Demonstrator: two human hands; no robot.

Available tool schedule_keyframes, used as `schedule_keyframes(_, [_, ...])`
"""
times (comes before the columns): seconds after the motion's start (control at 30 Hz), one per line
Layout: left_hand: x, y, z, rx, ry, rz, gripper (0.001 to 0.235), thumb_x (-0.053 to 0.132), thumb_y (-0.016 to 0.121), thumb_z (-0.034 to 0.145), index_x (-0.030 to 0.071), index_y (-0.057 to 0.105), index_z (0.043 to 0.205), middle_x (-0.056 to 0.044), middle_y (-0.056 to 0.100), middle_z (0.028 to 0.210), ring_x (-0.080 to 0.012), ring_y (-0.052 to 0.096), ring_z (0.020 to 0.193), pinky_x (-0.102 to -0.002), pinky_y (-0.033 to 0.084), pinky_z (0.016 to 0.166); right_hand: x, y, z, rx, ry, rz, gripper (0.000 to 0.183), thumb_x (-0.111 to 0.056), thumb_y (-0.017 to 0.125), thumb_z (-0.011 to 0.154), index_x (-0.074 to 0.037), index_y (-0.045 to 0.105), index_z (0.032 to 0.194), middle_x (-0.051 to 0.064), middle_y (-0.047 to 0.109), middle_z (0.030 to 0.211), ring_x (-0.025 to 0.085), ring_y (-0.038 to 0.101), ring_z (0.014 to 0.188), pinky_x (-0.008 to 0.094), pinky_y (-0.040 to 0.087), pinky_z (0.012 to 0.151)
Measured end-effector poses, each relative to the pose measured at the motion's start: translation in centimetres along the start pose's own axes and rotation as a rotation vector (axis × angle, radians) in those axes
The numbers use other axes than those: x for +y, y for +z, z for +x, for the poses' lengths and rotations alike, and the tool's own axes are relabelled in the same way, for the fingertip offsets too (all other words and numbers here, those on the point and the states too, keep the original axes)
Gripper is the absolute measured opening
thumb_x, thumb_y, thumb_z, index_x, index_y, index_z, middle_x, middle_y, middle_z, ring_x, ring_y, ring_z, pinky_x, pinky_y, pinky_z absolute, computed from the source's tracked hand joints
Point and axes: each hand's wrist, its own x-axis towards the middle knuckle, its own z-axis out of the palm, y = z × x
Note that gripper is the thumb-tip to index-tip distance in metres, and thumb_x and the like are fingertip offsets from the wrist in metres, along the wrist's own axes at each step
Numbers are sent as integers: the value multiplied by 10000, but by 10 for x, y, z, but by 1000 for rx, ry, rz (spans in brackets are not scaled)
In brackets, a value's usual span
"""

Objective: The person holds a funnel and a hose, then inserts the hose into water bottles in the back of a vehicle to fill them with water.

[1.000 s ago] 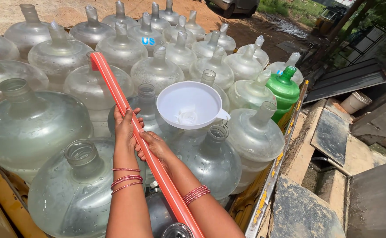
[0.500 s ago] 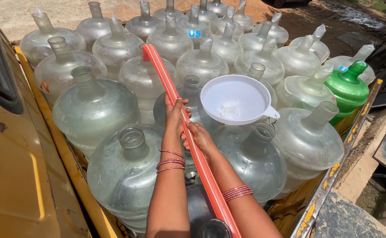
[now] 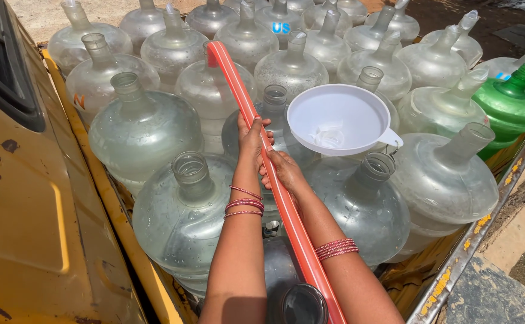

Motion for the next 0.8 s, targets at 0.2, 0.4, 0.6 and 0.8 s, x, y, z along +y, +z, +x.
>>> schedule_keyframes(0.2, [0,-1,1,-2,-14,12,592,205,530,1026,306,258,1542,-87,641,1046,-133,586,657,-271,539,506,0,1,0,-8,3,-6,382,-450,541,1022,-69,543,993,60,634,684,116,609,467,246,531,413])
schedule_keyframes(0.4, [1,1,0,-1,-29,19,570,205,525,1029,300,277,1533,-82,645,1051,-130,584,656,-270,533,504,-1,0,2,-1,6,-12,380,-437,543,1026,-58,537,991,60,638,691,122,618,472,252,535,413])
schedule_keyframes(0.6, [1,2,-3,-1,-53,-3,558,205,518,1028,304,274,1520,-84,636,1055,-128,579,659,-267,531,504,-1,-1,-3,3,14,-3,370,-428,550,1015,-58,549,1017,57,644,698,111,615,476,245,537,421])
schedule_keyframes(0.8, [1,0,1,-13,-53,-12,516,201,517,1042,261,302,1507,-90,630,1056,-128,577,668,-265,529,504,-7,5,-8,-1,15,2,396,-452,559,1010,-57,543,1005,40,638,692,97,610,474,232,532,419])
